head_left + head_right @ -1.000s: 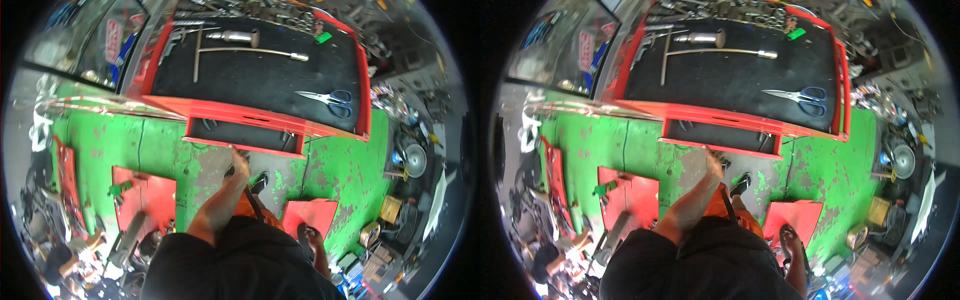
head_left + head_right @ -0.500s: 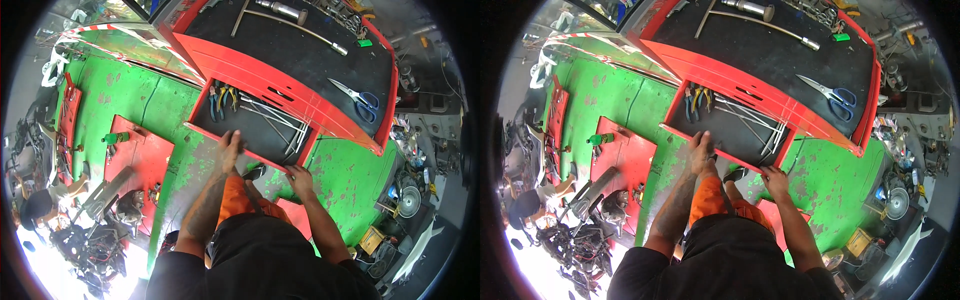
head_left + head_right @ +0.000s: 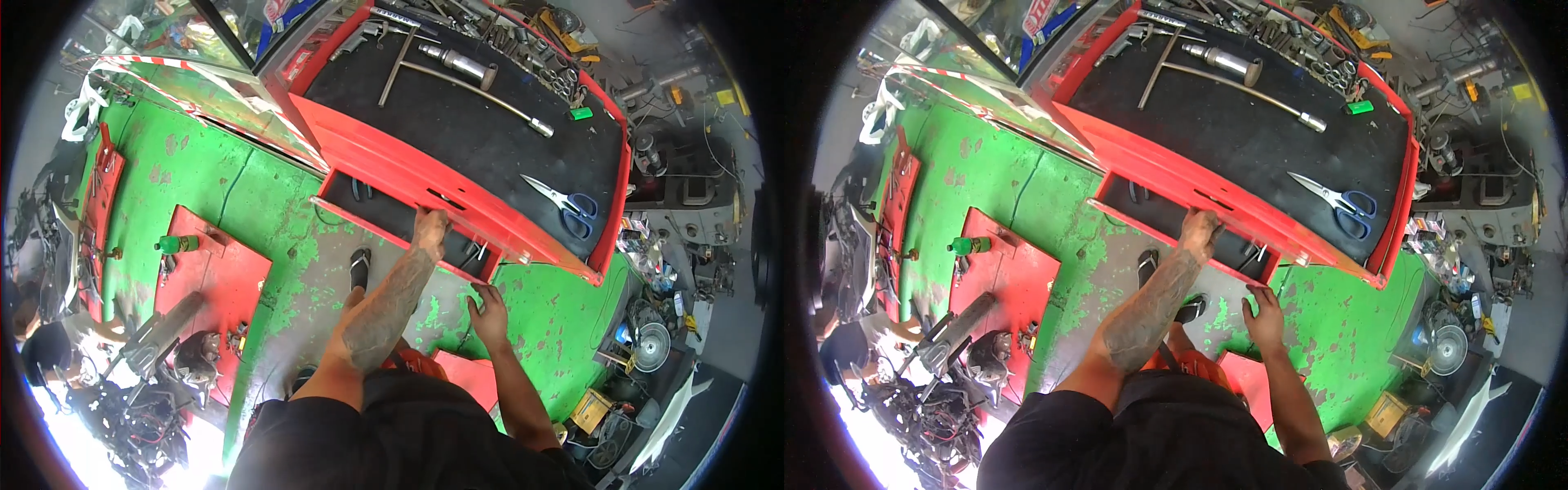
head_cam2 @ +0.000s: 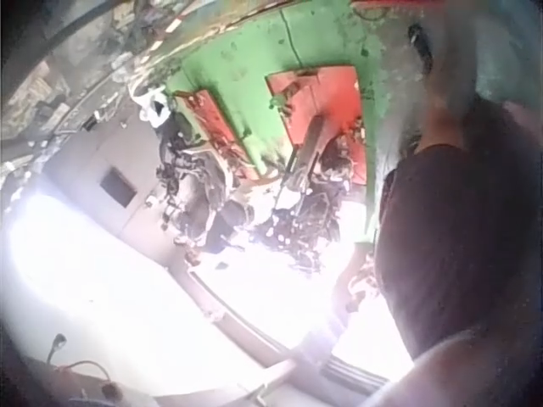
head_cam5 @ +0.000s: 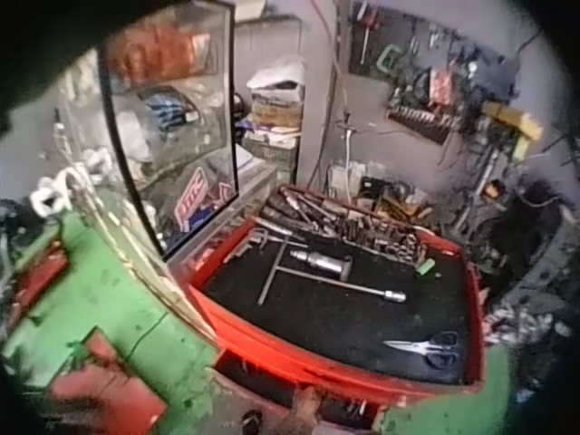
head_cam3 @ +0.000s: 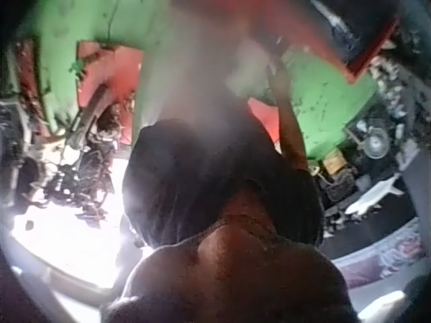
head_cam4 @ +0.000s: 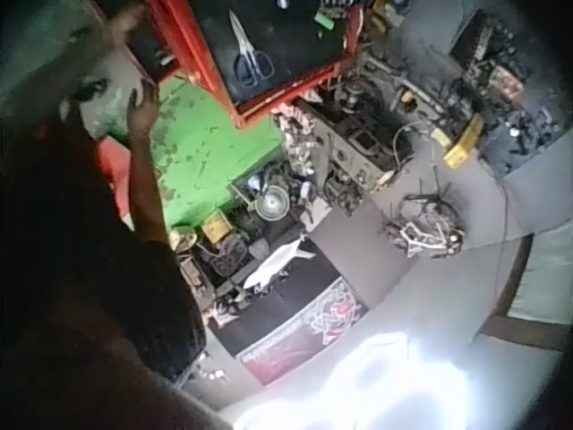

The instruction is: Repairing or assembling motorcycle handlebars and front-end components.

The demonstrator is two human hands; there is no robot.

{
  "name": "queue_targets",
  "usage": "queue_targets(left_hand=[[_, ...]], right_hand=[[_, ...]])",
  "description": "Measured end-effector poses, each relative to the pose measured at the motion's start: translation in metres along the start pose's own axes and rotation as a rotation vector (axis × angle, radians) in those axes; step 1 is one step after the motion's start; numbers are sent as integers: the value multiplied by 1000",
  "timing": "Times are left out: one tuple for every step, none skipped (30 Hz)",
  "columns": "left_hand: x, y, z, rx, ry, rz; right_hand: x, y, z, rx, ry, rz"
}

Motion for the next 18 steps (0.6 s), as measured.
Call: queue_targets(left_hand=[[-13, -1, 8, 3, 65, 25], [-21, -3, 16, 3, 66, 29], [-35, -6, 23, -16, 59, 11], [-49, -11, 30, -38, 56, -7], [-52, -11, 42, -41, 58, -5], [-54, -13, 57, -78, 77, 13], [-58, -15, 69, -116, 97, 31], [-71, -13, 77, -110, 110, 33], [-84, -16, 82, -141, 59, 39], [-100, -15, 84, -163, 16, 44], [-117, -13, 88, -164, 35, 44], [-124, -12, 94, -164, -50, 39], [-126, -11, 98, -160, -143, 36], [-123, -7, 104, -197, -175, 42], [-125, -4, 106, -192, -171, 50], [-130, -2, 106, -200, -169, -16], [-137, 3, 104, -197, -160, -83], [-145, 5, 100, -174, -155, -73]], right_hand=[[-6, -11, 6, -1, -9, -4], [-16, -20, 15, 14, -9, -67], [-22, -28, 21, 31, -17, -135], [-26, -35, 25, 32, -31, -139], [-35, -44, 25, -19, 6, -162], [-43, -52, 25, -61, 40, -183], [-46, -58, 20, -52, 31, -179], [-44, -76, 5, -102, -6, -165], [-41, -92, -11, -148, -44, -148], [-31, -109, -31, -189, -58, -181], [-17, -125, -53, -225, -107, -224], [-6, -140, -74, -256, -152, -255], [7, -147, -93, -311, -228, -191], [25, -149, -109, -367, -305, -126], [44, -154, -123, -416, -340, -82], [66, -159, -136, -469, -378, -39], [87, -169, -148, -436, -453, 27], [107, -172, -155, -508, -427, 94]])
Point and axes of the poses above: each hand's wrist, its own z-axis away from the middle knuckle, its own x-axis out of the palm, y = z × x, the point moved 4 cm from there along -z, towards the middle knuckle, and after that the axes turned 3 degrees about y, right-handed, at the moved point
